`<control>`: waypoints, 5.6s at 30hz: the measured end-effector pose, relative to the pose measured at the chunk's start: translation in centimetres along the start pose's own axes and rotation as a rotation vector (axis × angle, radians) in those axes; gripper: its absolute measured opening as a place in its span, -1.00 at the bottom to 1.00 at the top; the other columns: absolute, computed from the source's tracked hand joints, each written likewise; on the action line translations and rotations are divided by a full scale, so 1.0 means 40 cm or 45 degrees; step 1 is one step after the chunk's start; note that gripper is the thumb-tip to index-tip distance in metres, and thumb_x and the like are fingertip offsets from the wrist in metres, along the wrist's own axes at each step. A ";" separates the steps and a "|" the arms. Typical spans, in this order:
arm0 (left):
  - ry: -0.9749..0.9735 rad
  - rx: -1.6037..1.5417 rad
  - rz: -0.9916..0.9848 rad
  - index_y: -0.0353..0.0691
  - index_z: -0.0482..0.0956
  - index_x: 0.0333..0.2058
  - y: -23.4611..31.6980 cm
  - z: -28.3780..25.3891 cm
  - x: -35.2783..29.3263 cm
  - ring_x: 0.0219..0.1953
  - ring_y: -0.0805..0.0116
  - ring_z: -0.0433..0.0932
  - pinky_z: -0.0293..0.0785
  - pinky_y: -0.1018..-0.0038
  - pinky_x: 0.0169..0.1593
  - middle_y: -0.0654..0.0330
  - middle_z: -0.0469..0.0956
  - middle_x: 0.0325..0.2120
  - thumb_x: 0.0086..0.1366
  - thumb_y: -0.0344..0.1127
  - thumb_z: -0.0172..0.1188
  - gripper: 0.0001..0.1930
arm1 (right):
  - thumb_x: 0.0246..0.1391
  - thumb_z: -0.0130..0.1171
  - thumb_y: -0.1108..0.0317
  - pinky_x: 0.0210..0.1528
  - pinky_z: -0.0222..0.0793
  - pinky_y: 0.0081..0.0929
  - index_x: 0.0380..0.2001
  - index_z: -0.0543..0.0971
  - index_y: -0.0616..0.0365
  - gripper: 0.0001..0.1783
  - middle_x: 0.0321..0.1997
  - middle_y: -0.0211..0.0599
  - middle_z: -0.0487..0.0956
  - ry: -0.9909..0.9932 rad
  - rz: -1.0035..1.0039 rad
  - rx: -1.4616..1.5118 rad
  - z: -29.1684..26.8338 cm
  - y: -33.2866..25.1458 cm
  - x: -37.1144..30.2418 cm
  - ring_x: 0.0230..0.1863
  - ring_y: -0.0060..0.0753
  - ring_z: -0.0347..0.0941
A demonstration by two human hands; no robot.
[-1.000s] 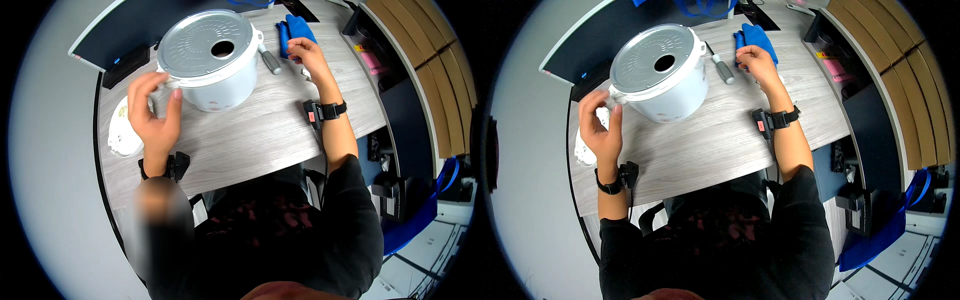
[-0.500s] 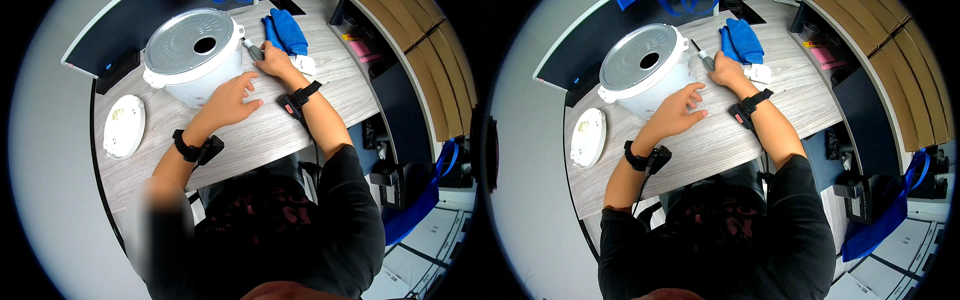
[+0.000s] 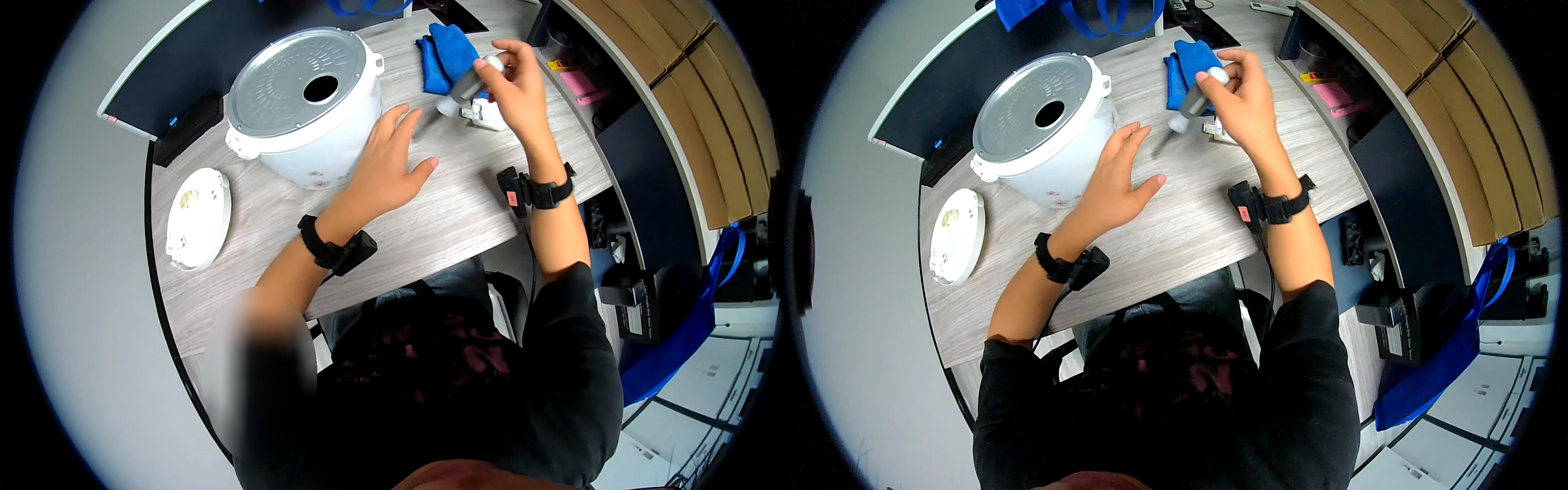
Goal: The person assembles a white cylindrical appliance by first removing a small plastic piece from the base, then placing the lid on top. They remove the lid, use a screwdriver to tighten screws on the metal top, and reattach the lid.
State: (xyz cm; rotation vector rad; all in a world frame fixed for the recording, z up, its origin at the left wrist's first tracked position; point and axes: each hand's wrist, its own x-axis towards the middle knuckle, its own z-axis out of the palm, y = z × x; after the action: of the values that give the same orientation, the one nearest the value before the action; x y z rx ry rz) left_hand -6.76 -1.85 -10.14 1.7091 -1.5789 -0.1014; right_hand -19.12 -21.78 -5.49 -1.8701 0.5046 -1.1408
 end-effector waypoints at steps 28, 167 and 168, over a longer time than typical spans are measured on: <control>0.393 -0.208 -0.037 -0.31 0.62 -0.12 0.035 -0.391 -0.006 -0.38 0.49 0.61 0.48 0.56 -0.30 0.18 0.67 -0.46 0.33 -0.38 0.16 -0.80 | 0.12 0.32 0.14 -0.44 0.45 -0.61 -0.24 0.53 0.32 -0.60 -0.49 -0.33 0.59 -0.644 -0.297 0.410 0.350 -0.356 0.097 -0.44 -0.54 0.57; 0.044 -0.408 -0.160 -0.26 0.65 -0.32 -0.036 -0.421 0.030 -0.44 0.56 0.40 0.37 0.60 -0.29 0.37 0.52 -0.49 0.14 -0.36 0.38 -0.84 | 0.01 0.36 0.45 -0.05 0.44 -0.39 -0.01 0.43 0.35 -0.51 -0.14 -0.16 0.60 -1.210 -0.311 0.360 0.287 -0.482 0.205 -0.12 -0.42 0.51; -0.009 -0.311 -0.109 -0.26 0.65 -0.31 -0.035 -0.434 0.026 -0.42 0.55 0.40 0.37 0.59 -0.28 0.36 0.51 -0.47 0.12 -0.38 0.37 -0.84 | 0.01 0.37 0.43 -0.03 0.44 -0.39 -0.01 0.43 0.34 -0.51 -0.13 -0.14 0.59 -1.203 -0.305 0.362 0.288 -0.479 0.205 -0.10 -0.40 0.51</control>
State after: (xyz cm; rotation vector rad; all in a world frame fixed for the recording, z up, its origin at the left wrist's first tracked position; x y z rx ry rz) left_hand 4.07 5.51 1.38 1.5848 -1.4345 -0.3297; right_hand -6.87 -11.75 12.30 -1.9840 -0.4006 -0.3305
